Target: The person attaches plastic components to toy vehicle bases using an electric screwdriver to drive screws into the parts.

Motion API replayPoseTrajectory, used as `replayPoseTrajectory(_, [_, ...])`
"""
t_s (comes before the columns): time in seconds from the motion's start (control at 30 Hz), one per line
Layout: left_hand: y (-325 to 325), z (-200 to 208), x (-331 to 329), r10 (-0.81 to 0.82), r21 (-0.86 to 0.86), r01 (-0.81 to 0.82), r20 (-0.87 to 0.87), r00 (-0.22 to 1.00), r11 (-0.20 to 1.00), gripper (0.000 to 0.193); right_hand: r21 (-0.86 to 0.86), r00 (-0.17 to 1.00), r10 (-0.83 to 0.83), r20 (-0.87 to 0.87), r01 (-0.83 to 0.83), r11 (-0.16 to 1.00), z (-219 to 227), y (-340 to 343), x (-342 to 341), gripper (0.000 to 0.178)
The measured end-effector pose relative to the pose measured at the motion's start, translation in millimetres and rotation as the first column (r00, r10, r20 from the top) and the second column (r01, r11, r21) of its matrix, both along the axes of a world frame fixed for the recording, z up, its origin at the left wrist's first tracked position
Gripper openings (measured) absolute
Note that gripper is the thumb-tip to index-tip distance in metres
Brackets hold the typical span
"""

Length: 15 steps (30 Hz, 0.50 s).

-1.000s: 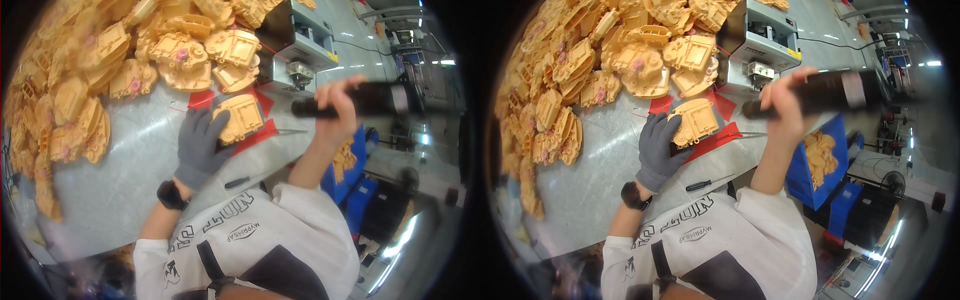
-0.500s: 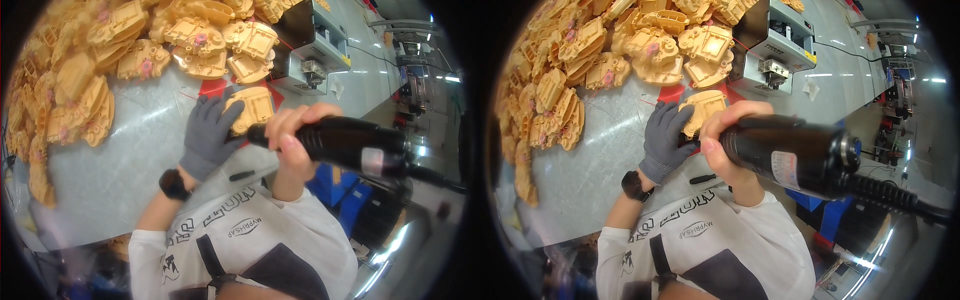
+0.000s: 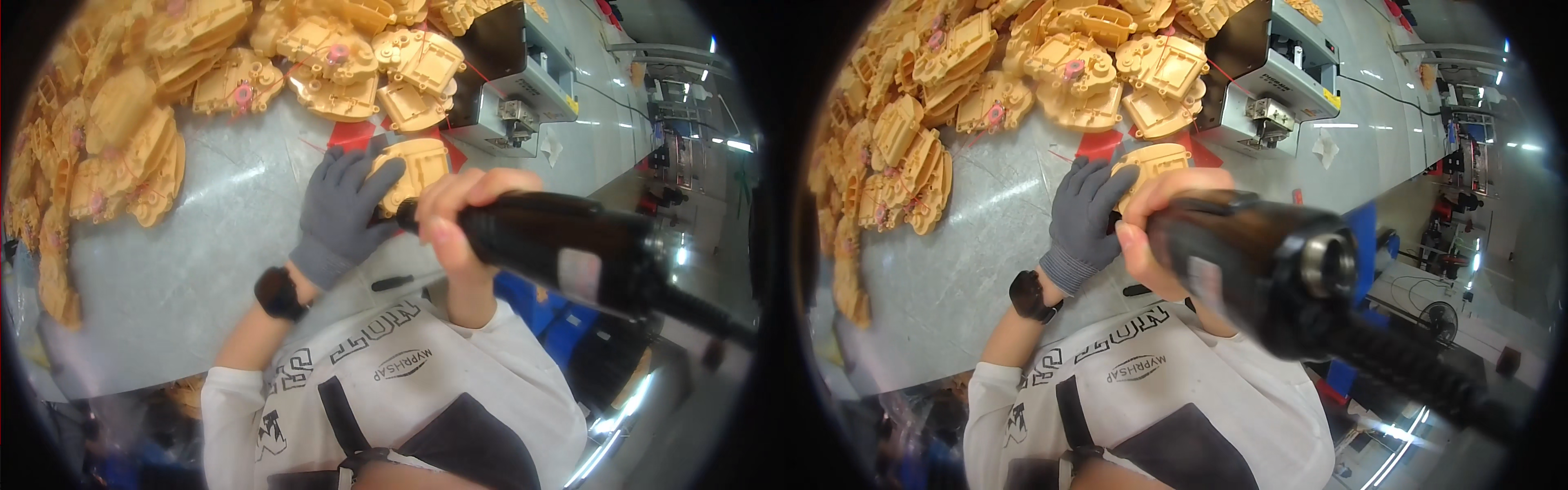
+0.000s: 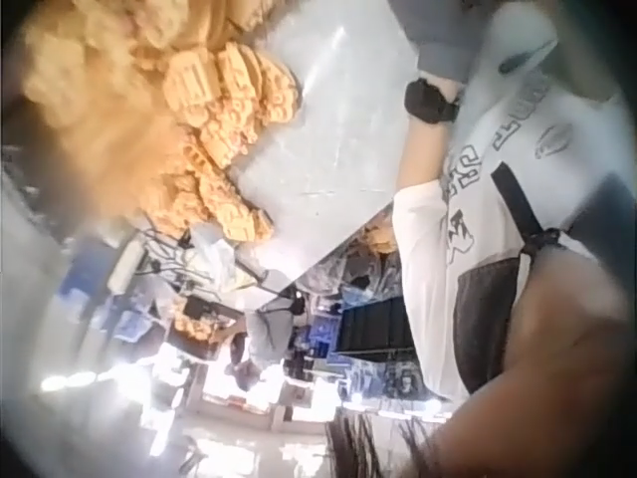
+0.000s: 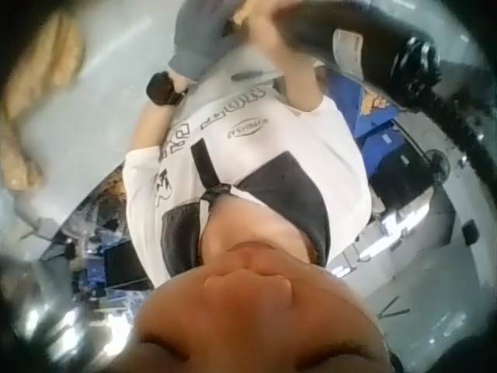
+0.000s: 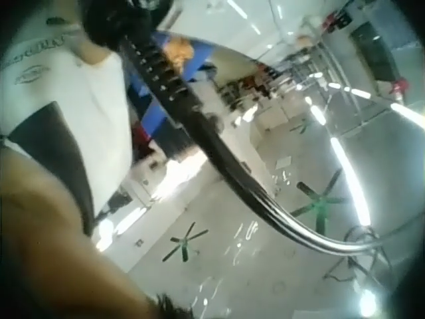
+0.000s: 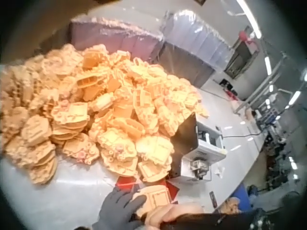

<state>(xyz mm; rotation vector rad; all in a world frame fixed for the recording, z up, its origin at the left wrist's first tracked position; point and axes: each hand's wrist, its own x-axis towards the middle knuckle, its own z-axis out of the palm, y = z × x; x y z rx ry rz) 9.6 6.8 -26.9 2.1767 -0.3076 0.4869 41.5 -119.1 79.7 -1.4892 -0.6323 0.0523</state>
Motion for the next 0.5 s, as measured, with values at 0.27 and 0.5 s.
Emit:
replayPoseTrajectory(0.27, [0.4,1.9,-2.4,0.020,0.060,-0.019,-0.024,1.000,0.998,0.065,0.208,0.964,-0.260,0.054,0.243,0.947,-2.6,-30.8,10.9,0.046])
replayPoseTrajectory(0.5, [-0.9,5.7,-6.1,0.005,0.019,-0.005,-0.034,0.999,1.000,0.070,0.393,0.746,-0.648,0.155,0.555,0.733,37.6,-72.2,104.5,0.036])
